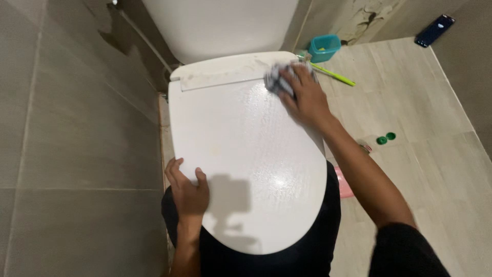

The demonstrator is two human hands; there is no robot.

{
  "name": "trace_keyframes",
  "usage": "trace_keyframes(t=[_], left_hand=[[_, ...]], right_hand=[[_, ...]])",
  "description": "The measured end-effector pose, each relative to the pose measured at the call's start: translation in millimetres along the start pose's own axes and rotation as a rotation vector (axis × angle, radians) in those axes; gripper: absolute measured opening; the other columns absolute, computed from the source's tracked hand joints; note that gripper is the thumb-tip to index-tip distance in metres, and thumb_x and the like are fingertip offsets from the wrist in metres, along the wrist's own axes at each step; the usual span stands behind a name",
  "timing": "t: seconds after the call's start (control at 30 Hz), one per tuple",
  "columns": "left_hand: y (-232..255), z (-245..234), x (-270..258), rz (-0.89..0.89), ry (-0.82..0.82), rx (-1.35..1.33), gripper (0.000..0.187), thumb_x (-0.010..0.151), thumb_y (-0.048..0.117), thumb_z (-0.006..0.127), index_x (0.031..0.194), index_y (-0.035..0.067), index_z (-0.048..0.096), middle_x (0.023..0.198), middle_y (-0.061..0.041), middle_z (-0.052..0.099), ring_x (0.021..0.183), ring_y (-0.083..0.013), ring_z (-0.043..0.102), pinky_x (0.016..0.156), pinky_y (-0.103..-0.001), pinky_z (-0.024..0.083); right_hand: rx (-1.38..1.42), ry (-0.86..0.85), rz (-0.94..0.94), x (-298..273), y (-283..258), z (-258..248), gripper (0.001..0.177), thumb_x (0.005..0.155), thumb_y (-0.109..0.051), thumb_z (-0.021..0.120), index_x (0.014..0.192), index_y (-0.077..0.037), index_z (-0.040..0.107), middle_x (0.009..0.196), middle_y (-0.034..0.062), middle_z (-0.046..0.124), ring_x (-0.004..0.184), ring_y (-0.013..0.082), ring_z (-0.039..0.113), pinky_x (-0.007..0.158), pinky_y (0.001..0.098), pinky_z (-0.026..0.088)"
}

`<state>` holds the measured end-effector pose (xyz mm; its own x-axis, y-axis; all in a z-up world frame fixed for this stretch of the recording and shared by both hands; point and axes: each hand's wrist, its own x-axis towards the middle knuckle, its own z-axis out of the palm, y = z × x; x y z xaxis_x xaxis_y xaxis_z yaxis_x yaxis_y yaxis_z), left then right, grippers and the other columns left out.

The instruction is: The person pours liquid from a bottle onto a cloth in a bowl, then uses the wet cloth to wipe the toilet lid, seat, and tank exterior.

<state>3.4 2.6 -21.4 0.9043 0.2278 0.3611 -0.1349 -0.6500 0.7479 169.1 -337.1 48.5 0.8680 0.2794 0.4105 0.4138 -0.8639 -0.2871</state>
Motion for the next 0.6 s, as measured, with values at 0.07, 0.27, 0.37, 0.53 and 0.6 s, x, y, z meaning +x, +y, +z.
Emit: trace_keyframes(t=[0.07, 0.27, 0.37, 0.53, 0.6], left_hand=[[-4.4, 3.3, 0.0, 0.063, 0.018, 0.028, 0.054, 0.103, 0.025, 0.056, 0.137, -0.012, 0.036, 0.141, -0.035, 0.040, 0.125, -0.0501, 0.053, 0.101, -0.057, 0.050], [-8.6, 4.5, -3.6, 0.047, -0.004, 0.060, 0.053, 0.104, 0.020, 0.058, 0.139, -0.011, 0.035, 0.140, -0.035, 0.042, 0.131, -0.0486, 0.049, 0.112, -0.059, 0.042], [-4.6, 3.7, -4.5, 0.086, -0.013, 0.028, 0.049, 0.104, 0.014, 0.058, 0.139, -0.012, 0.035, 0.139, -0.035, 0.042, 0.130, -0.0471, 0.050, 0.110, -0.056, 0.044], [-2.8, 2.4, -1.4, 0.134, 0.004, 0.014, 0.048, 0.102, 0.007, 0.061, 0.136, -0.012, 0.034, 0.137, -0.034, 0.042, 0.127, -0.0446, 0.052, 0.108, -0.054, 0.045], [-3.0, 3.5, -0.5, 0.144, 0.014, 0.013, 0.046, 0.102, 0.006, 0.061, 0.136, -0.011, 0.035, 0.138, -0.033, 0.043, 0.128, -0.0441, 0.052, 0.110, -0.053, 0.046]], right_hand=[[-0.074, 0.010, 0.031, 20.2, 6.0, 4.4, 0.059, 0.099, -0.035, 0.068, 0.152, -0.015, 0.053, 0.158, 0.0219, 0.042, 0.145, 0.0442, 0.038, 0.114, 0.0557, 0.036], [-0.038, -0.062, -0.041, -38.7, -8.0, -7.6, 0.059, 0.096, -0.033, 0.069, 0.151, -0.019, 0.051, 0.158, 0.0190, 0.045, 0.148, 0.0404, 0.040, 0.118, 0.0542, 0.039], [-0.029, -0.123, -0.054, -97.4, -33.8, -23.7, 0.056, 0.095, -0.032, 0.070, 0.147, -0.019, 0.054, 0.155, 0.0189, 0.047, 0.146, 0.0394, 0.042, 0.117, 0.0551, 0.038], [0.078, -0.207, -0.028, -174.8, -79.3, -49.7, 0.060, 0.088, -0.029, 0.071, 0.145, -0.018, 0.055, 0.155, 0.0166, 0.047, 0.147, 0.0386, 0.040, 0.118, 0.0559, 0.034], [0.094, -0.238, -0.014, -200.2, -98.8, -52.0, 0.061, 0.086, -0.029, 0.072, 0.144, -0.019, 0.057, 0.155, 0.0152, 0.048, 0.148, 0.0372, 0.039, 0.119, 0.0554, 0.032]])
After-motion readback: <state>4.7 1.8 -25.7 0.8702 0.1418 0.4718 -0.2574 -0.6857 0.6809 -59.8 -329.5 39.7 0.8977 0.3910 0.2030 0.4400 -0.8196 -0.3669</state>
